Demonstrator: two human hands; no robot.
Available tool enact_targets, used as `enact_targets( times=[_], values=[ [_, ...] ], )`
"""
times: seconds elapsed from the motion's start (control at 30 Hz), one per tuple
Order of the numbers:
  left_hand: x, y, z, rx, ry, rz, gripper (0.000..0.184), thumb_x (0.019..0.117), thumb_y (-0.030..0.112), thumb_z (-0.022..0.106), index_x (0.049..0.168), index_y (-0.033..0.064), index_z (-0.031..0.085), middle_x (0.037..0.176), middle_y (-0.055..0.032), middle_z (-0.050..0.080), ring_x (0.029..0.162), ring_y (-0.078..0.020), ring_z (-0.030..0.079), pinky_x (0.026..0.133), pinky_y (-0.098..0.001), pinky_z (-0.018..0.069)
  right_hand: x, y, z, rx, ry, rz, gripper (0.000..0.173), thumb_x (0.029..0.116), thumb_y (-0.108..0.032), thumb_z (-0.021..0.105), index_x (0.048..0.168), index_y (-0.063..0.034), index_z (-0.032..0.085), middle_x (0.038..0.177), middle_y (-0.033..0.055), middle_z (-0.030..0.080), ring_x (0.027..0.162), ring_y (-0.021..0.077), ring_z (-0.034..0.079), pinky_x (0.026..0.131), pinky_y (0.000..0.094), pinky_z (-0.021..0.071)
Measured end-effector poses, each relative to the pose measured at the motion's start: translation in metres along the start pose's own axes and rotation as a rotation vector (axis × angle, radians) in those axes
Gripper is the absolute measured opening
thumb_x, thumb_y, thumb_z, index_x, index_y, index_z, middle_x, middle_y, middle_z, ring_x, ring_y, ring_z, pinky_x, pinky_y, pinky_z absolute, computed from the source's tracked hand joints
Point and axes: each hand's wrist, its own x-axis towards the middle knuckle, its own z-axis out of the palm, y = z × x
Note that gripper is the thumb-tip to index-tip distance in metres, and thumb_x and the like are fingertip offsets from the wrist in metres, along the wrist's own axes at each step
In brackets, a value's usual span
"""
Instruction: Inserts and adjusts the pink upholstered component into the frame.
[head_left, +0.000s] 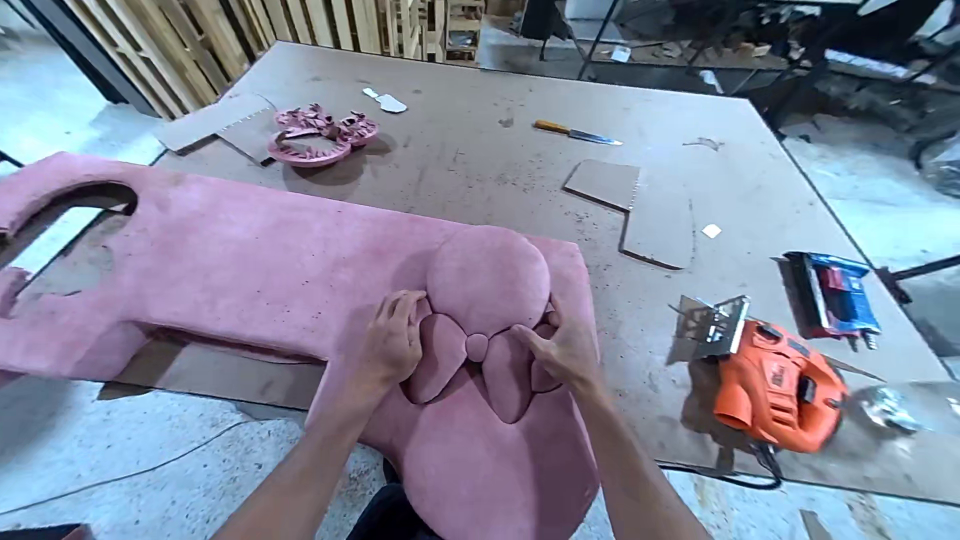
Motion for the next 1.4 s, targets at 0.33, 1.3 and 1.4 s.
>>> enact_targets(
  times=[0.33,1.3,1.4],
  values=[
    [0.001,0.011,0.004,0.044,0.046,-0.061,0.04,0.0925,0.002,0.051,0.13,0.0042,0.065,0.13,-0.016,0.066,0.122,-0.033,0.062,0.101,-0.0489,0.0518,0.008,-0.004,-0.002,-0.109,0.001,-0.029,0.079,0.084,-0.053,0.078,0.145,-0.0089,0.053,0.091,0.008,0.076,0.082,0.0253,0.073,0.075,0.0565,0.0585],
    [-0.001,0.029,0.007,0.383,-0.118,-0.115,0.041,0.095,0.007,0.055,0.135,0.011,0.062,0.13,-0.0181,0.064,0.121,-0.0367,0.061,0.093,-0.0537,0.0519,-0.009,-0.012,0.006,-0.548,0.101,-0.231,0.077,0.0998,-0.052,0.056,0.155,-0.0006,0.039,0.102,0.022,0.072,0.089,0.0412,0.072,0.075,0.0584,0.0579],
    [-0.003,0.029,0.013,0.246,-0.055,-0.191,0.04,0.0983,0.013,0.047,0.135,0.0123,0.063,0.133,-0.014,0.063,0.126,-0.0339,0.058,0.1,-0.0554,0.047,-0.003,-0.014,0.005,-0.622,0.06,-0.245,0.077,0.1019,-0.052,0.051,0.155,0.0009,0.036,0.1,0.0214,0.072,0.087,0.0405,0.072,0.071,0.0562,0.0587]
  ],
)
